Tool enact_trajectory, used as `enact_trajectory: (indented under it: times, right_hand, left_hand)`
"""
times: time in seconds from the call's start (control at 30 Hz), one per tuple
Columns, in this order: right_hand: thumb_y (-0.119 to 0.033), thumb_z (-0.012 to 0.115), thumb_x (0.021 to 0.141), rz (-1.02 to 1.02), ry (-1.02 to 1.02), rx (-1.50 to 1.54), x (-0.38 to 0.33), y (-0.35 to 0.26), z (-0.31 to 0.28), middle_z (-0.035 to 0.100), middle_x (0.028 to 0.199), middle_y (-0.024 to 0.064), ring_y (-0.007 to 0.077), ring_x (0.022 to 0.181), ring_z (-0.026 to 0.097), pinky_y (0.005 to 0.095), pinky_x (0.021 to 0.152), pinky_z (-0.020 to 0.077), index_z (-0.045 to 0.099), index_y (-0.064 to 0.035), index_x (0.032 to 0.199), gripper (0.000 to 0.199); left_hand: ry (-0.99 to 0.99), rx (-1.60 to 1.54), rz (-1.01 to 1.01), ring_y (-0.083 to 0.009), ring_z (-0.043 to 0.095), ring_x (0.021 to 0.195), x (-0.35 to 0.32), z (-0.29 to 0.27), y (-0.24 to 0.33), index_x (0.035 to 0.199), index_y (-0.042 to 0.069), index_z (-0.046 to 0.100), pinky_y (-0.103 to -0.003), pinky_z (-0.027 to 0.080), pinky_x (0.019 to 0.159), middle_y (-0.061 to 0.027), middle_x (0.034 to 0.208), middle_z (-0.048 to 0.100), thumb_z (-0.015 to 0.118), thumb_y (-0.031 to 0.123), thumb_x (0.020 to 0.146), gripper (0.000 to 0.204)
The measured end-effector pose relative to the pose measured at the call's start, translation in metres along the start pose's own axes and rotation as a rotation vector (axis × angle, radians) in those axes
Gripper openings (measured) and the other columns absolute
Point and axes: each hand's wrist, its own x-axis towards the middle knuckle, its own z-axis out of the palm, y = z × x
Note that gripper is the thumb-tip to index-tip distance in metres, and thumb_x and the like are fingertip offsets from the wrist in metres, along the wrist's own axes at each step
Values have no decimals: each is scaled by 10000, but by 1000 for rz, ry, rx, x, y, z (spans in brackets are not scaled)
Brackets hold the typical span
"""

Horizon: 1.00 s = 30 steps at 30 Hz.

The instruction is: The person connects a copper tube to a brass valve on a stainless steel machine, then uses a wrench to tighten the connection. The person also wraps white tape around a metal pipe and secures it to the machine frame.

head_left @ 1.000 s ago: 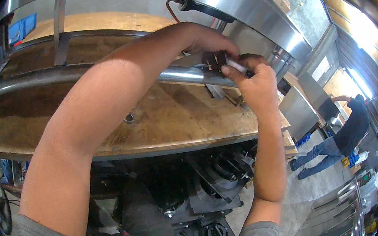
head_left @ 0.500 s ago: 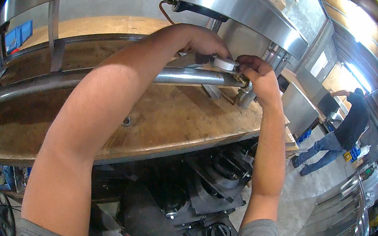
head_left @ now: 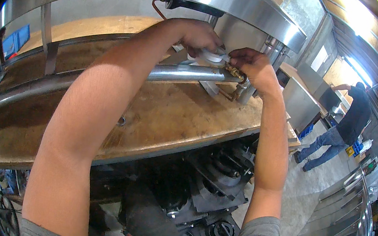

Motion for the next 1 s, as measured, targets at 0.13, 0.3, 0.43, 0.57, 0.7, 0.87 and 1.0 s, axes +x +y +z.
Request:
enact_trajectory:
  times: [0.13, 0.3, 0.43, 0.57, 0.7, 0.87, 1.0]
  right_hand:
    - [-49, 619, 852, -2, -43, 92, 2, 0, -1, 711, 1012, 94, 153, 911, 632, 287, 866, 476, 667, -25, 1129, 282]
    - [-11, 578, 845, -177, -143, -166, 17, 1, 0, 681, 1124, 126, 240, 997, 642, 329, 917, 482, 613, -108, 1245, 413]
    - [-52, 586, 848, -243, -203, -411, 31, 4, -3, 651, 1189, 152, 330, 1095, 616, 370, 964, 475, 615, -179, 1254, 427]
    - [-42, 587, 840, -230, -219, -512, 33, 7, -2, 632, 1212, 140, 324, 1124, 594, 384, 982, 467, 604, -152, 1254, 429]
    - [6, 573, 832, -309, -191, -611, 28, 8, -1, 588, 1233, 132, 332, 1155, 555, 401, 998, 449, 588, -93, 1230, 410]
    - [-60, 566, 881, -326, -151, -727, 20, 5, -6, 548, 1272, 132, 353, 1162, 542, 415, 987, 452, 571, -81, 1218, 338]
    - [-91, 566, 890, -303, -140, -795, 15, 7, -10, 520, 1310, 145, 366, 1171, 533, 423, 987, 447, 571, -68, 1186, 297]
  left_hand:
    - [130, -15, -21, -165, 638, 840, 1, 3, -1, 1247, 113, 642, -294, 565, 664, -76, 1040, 688, 636, 242, 876, 393]
    - [182, 263, 63, -167, 600, 671, 2, 4, 2, 1153, 83, 682, -335, 530, 602, -93, 853, 685, 601, 174, 853, 324]
    - [230, 403, 78, -214, 631, 715, 9, 7, -2, 1166, 84, 678, -379, 530, 713, -151, 874, 696, 569, 124, 818, 367]
    - [344, 311, 233, -274, 659, 852, 17, 14, -13, 1237, 98, 640, -388, 514, 845, -180, 1031, 694, 564, 127, 816, 429]
    - [391, 223, 212, -300, 643, 1020, 21, 15, -16, 1250, 115, 631, -381, 489, 925, -170, 1129, 675, 576, 206, 850, 414]
    - [377, 152, 127, -287, 641, 1042, 14, 14, -11, 1218, 107, 643, -374, 484, 934, -152, 1124, 679, 630, 316, 870, 406]
    - [424, 259, 255, -268, 648, 1019, 6, 17, -5, 1218, 99, 645, -374, 484, 933, -142, 1130, 681, 683, 325, 862, 424]
